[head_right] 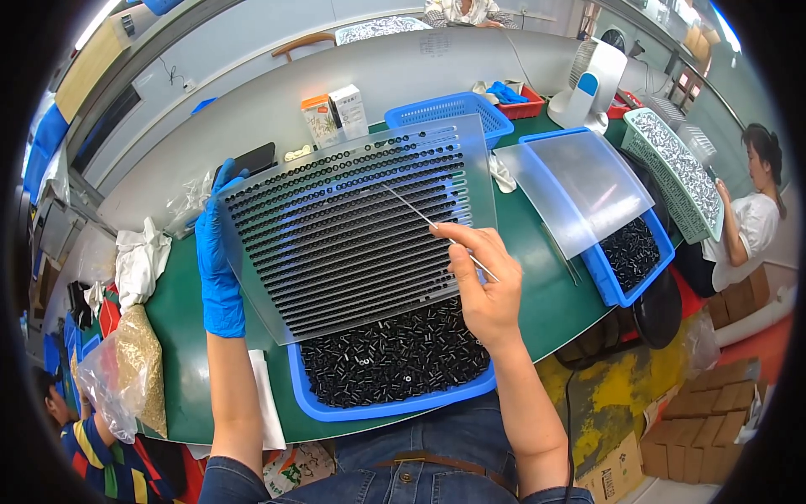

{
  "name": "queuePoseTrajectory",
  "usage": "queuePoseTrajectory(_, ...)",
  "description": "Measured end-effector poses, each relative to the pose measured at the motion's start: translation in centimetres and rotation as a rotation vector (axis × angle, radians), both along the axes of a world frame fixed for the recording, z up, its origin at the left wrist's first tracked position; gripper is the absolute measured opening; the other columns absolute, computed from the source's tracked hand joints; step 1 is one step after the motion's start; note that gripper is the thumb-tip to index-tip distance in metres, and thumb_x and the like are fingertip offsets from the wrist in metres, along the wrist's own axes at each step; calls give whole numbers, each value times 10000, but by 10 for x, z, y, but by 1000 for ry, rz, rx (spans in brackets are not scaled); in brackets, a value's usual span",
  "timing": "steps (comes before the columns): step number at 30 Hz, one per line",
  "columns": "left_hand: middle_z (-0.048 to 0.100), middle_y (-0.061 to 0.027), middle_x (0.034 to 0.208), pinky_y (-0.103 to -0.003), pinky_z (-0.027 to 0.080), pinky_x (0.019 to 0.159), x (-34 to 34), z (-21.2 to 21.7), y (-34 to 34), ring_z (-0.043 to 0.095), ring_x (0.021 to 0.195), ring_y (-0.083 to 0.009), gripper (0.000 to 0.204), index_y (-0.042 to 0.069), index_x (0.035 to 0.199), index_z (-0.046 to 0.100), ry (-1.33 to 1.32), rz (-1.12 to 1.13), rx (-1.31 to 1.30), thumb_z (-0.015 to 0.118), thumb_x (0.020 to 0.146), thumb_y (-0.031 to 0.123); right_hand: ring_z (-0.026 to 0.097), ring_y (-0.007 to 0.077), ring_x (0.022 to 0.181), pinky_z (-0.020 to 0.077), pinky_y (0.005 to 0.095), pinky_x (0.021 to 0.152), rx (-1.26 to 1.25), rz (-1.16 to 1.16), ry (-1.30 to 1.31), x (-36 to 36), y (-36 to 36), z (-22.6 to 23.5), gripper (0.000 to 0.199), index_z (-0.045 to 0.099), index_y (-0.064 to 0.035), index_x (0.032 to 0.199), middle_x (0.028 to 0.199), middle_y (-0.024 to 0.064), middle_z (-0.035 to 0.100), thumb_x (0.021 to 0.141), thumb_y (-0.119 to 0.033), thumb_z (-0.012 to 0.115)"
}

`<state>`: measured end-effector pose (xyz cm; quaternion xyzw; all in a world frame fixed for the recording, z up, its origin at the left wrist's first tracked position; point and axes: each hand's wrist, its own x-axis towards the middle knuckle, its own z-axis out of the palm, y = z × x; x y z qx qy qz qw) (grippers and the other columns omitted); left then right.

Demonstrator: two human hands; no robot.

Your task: The person is sorting small black components into a grid template using a thin pick tool.

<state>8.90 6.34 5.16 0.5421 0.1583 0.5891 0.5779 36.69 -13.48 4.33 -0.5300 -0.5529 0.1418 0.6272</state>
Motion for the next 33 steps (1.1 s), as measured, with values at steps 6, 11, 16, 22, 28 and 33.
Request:
queuePoseTrajectory(6,598,-116,1273,-321,436,1047,-1,1,0,557,1179,-186,567,-29,1425,382,12,-8,-17,522,994,310,540,109,835,482,223,696,33,28,-1,-5,5,-2,239,643,34,1143,1082,109,672,972,-84,526)
queuePoseTrajectory(11,599,-119,1272,-324,426,1056,-3,1,1,551,1188,-189,551,-35,1422,385,21,10,-3,516,998,291,537,107,848,487,222,683,42,49,-44,-8,6,-2,236,647,32,1137,1080,110,672,971,-86,530)
queuePoseTrajectory(16,598,-119,1274,-326,424,1059,-2,0,0,549,1193,-190,542,-38,1419,388,6,-10,-5,515,998,280,541,106,850,493,221,664,45,62,-77,-10,10,-7,230,655,26,1133,1078,104,674,964,-72,533)
queuePoseTrajectory(22,593,-120,1280,-328,428,1059,0,2,-1,547,1197,-195,557,-36,1424,380,21,21,21,517,997,295,549,106,851,493,219,664,48,61,-140,-16,11,-2,229,658,23,1132,1074,101,673,960,-62,532)
queuePoseTrajectory(28,595,-121,1275,-325,447,1040,-1,2,-1,556,1185,-192,583,-28,1427,378,22,10,10,539,985,316,535,99,818,482,220,677,71,13,-99,-6,4,-5,229,656,25,1127,1055,99,674,967,-68,520)
queuePoseTrajectory(33,597,-124,1271,-324,452,1035,-2,-1,1,558,1182,-192,589,-27,1427,380,14,-12,-17,539,984,327,530,95,814,468,216,687,11,-46,74,-1,-1,-5,231,646,40,1130,1066,102,670,969,-62,514)
